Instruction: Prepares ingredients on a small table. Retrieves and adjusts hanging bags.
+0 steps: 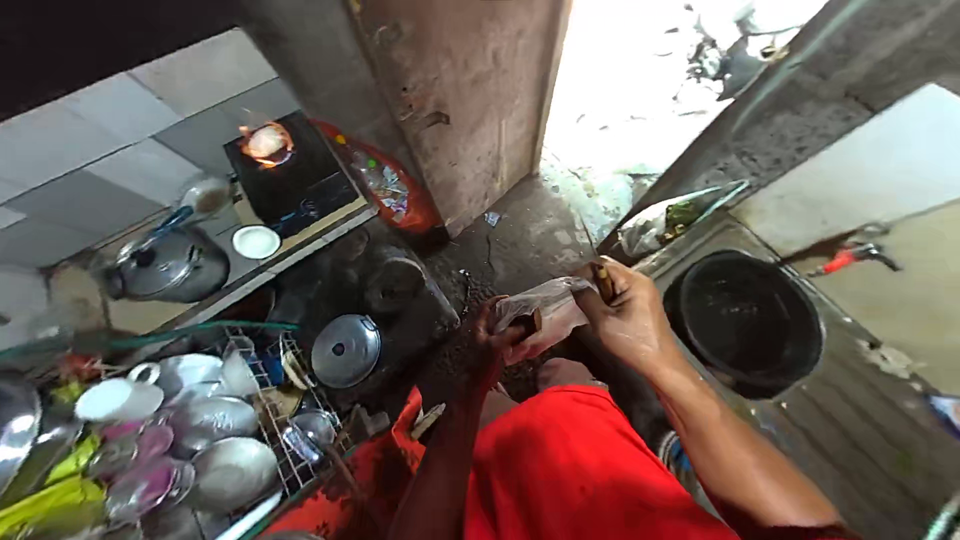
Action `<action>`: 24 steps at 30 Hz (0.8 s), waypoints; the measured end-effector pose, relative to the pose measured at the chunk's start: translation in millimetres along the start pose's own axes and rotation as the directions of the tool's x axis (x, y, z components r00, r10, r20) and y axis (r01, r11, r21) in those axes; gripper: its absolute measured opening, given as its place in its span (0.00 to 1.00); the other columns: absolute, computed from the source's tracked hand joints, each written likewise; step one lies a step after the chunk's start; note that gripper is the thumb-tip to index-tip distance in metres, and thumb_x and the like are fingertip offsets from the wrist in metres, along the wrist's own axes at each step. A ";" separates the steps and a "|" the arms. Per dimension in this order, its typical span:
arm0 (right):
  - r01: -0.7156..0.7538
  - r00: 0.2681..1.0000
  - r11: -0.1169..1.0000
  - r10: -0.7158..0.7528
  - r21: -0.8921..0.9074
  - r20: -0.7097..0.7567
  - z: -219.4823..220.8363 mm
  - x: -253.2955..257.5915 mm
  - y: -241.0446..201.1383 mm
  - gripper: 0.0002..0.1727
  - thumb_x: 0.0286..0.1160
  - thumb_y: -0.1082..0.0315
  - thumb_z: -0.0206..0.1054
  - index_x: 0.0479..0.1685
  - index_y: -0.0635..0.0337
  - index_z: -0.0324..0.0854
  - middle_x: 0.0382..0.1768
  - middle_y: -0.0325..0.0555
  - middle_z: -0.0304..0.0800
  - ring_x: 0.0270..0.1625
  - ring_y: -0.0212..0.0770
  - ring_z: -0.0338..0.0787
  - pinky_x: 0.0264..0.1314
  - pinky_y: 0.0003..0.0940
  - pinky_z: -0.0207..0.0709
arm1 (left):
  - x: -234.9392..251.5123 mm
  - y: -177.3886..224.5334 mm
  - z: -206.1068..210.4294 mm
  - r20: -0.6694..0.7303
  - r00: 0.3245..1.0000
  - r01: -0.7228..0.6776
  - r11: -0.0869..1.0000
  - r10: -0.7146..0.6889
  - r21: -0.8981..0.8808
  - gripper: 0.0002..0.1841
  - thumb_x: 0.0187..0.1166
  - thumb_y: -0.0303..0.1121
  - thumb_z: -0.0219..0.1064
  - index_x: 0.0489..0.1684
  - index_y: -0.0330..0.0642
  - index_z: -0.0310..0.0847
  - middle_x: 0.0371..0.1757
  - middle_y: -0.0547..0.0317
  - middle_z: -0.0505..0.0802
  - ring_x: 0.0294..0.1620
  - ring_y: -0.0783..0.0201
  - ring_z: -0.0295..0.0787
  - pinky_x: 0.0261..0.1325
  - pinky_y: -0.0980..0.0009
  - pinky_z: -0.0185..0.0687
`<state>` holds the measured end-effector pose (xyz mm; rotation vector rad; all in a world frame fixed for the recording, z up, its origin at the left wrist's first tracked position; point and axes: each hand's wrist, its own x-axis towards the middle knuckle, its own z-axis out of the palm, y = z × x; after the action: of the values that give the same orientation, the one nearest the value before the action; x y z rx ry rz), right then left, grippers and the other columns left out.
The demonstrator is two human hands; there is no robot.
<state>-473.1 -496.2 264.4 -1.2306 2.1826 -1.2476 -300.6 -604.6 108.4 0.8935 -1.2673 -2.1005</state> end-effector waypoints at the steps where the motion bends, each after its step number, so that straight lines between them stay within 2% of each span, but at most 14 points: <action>1: -0.010 1.000 0.999 0.011 0.038 -0.018 0.4 -2.8 -4.4 0.04 0.72 0.67 0.69 0.35 0.49 0.89 0.32 0.32 0.87 0.28 0.28 0.83 0.29 0.31 0.79 | 1.5 -1.8 -1.3 0.027 0.999 0.042 0.999 -0.042 -0.020 0.33 0.66 0.24 0.68 0.78 0.37 0.68 0.62 0.42 0.89 0.56 0.51 0.90 0.55 0.52 0.91; 4: -0.051 0.999 0.994 0.052 0.095 -0.012 4.9 -11.2 -11.2 0.05 0.73 0.70 0.70 0.42 0.55 0.89 0.35 0.37 0.91 0.33 0.32 0.89 0.38 0.37 0.88 | 8.0 -14.5 -0.7 0.104 0.995 0.010 1.000 -0.011 0.007 0.28 0.73 0.27 0.57 0.76 0.33 0.69 0.63 0.44 0.89 0.57 0.55 0.89 0.57 0.55 0.89; 5: -0.075 0.997 0.994 0.076 0.077 -0.006 5.5 -14.7 -12.4 0.05 0.73 0.69 0.70 0.43 0.55 0.89 0.34 0.37 0.92 0.34 0.31 0.90 0.40 0.38 0.89 | 9.6 -17.8 1.1 0.119 0.993 -0.013 0.997 0.004 0.072 0.27 0.74 0.28 0.54 0.76 0.32 0.70 0.63 0.45 0.88 0.59 0.58 0.88 0.60 0.58 0.88; 7: -0.069 0.997 0.997 0.070 0.033 -0.044 6.9 -19.2 -9.4 0.06 0.74 0.66 0.69 0.43 0.56 0.88 0.28 0.37 0.90 0.30 0.31 0.89 0.36 0.37 0.87 | 10.0 -13.3 0.1 0.134 0.991 -0.050 0.943 0.006 0.329 0.25 0.76 0.28 0.52 0.74 0.32 0.72 0.64 0.47 0.88 0.60 0.61 0.87 0.63 0.61 0.86; 9: -0.027 0.993 0.999 0.022 -0.044 -0.119 5.4 -20.5 4.3 0.07 0.74 0.67 0.67 0.41 0.58 0.87 0.24 0.39 0.88 0.27 0.34 0.87 0.32 0.39 0.84 | 7.9 8.3 -6.1 0.140 0.990 -0.067 0.744 -0.035 0.664 0.24 0.76 0.31 0.54 0.71 0.36 0.78 0.57 0.47 0.91 0.53 0.59 0.90 0.56 0.55 0.87; 10: -0.023 0.989 0.996 0.010 -0.086 -0.148 3.1 -21.3 13.7 0.07 0.74 0.67 0.66 0.41 0.58 0.87 0.24 0.40 0.87 0.27 0.36 0.87 0.32 0.40 0.83 | 6.7 23.3 -9.3 0.141 0.988 -0.075 0.612 -0.059 0.787 0.22 0.78 0.32 0.55 0.69 0.38 0.81 0.54 0.44 0.93 0.50 0.53 0.91 0.54 0.46 0.86; 12: -0.042 0.987 0.987 0.016 -0.157 -0.161 -2.8 -25.2 31.7 0.07 0.76 0.66 0.64 0.40 0.57 0.87 0.24 0.40 0.87 0.27 0.37 0.87 0.32 0.40 0.82 | 5.9 53.6 -13.2 0.142 0.988 -0.106 0.409 -0.059 0.906 0.15 0.80 0.34 0.61 0.55 0.40 0.89 0.42 0.44 0.95 0.43 0.46 0.93 0.49 0.36 0.85; 13: -0.055 0.989 0.985 0.031 -0.166 -0.141 -6.0 -26.7 38.2 0.08 0.77 0.65 0.64 0.39 0.57 0.87 0.24 0.40 0.86 0.27 0.37 0.86 0.33 0.40 0.81 | 7.6 66.9 -13.2 0.149 0.988 -0.123 0.364 -0.044 0.923 0.11 0.79 0.35 0.65 0.47 0.41 0.91 0.34 0.48 0.93 0.35 0.49 0.91 0.43 0.39 0.84; 14: -0.060 0.993 0.985 0.043 -0.162 -0.108 -9.3 -27.7 43.4 0.08 0.78 0.65 0.63 0.40 0.57 0.86 0.24 0.40 0.86 0.27 0.37 0.86 0.33 0.40 0.82 | 10.3 78.2 -10.9 0.164 0.986 -0.140 0.371 -0.034 0.918 0.10 0.76 0.35 0.67 0.44 0.42 0.92 0.30 0.53 0.93 0.30 0.55 0.90 0.37 0.45 0.85; 16: -0.032 0.999 0.997 0.030 -0.071 -0.029 -14.0 -28.9 49.5 0.09 0.80 0.65 0.63 0.42 0.59 0.86 0.25 0.42 0.87 0.28 0.38 0.86 0.34 0.40 0.82 | 13.9 96.1 4.7 0.184 0.982 -0.142 0.517 -0.031 0.844 0.10 0.71 0.34 0.69 0.45 0.44 0.91 0.29 0.61 0.93 0.25 0.65 0.89 0.30 0.60 0.89; 18: 0.021 1.000 0.987 -0.025 0.157 0.020 -12.4 -25.6 53.3 0.09 0.80 0.68 0.66 0.50 0.63 0.86 0.27 0.44 0.87 0.26 0.35 0.84 0.32 0.35 0.81 | 16.1 105.5 31.0 0.206 0.979 -0.161 0.650 0.008 0.743 0.12 0.70 0.32 0.71 0.49 0.42 0.89 0.31 0.61 0.94 0.25 0.67 0.89 0.27 0.66 0.88; 21: -0.039 0.988 0.836 -0.050 0.547 0.148 -4.3 -16.5 52.0 0.25 0.77 0.73 0.67 0.75 0.66 0.75 0.33 0.49 0.87 0.28 0.34 0.83 0.35 0.33 0.83 | 13.4 110.3 70.3 0.239 0.967 -0.220 0.765 0.089 0.605 0.15 0.70 0.27 0.73 0.54 0.37 0.85 0.36 0.58 0.94 0.28 0.65 0.91 0.28 0.69 0.90; 22: -0.086 0.977 0.774 -0.057 0.628 0.205 -2.2 -12.5 52.5 0.28 0.77 0.75 0.67 0.79 0.66 0.73 0.35 0.50 0.87 0.30 0.35 0.84 0.36 0.33 0.85 | 11.8 111.4 80.1 0.253 0.959 -0.250 0.790 0.125 0.559 0.16 0.69 0.25 0.73 0.55 0.35 0.84 0.38 0.57 0.94 0.28 0.65 0.92 0.27 0.70 0.91; 24: -0.199 0.946 0.659 -0.065 0.725 0.319 -3.5 -3.6 51.5 0.26 0.79 0.75 0.66 0.78 0.65 0.75 0.36 0.50 0.90 0.29 0.35 0.88 0.34 0.32 0.87 | 9.9 115.0 91.9 0.328 0.923 -0.349 0.803 0.204 0.483 0.18 0.71 0.23 0.70 0.60 0.34 0.80 0.45 0.58 0.95 0.35 0.66 0.93 0.33 0.72 0.92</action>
<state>-499.9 -479.0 223.5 -0.8817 1.2176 -1.5525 -365.4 -609.4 240.8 0.5923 -2.0557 -1.6841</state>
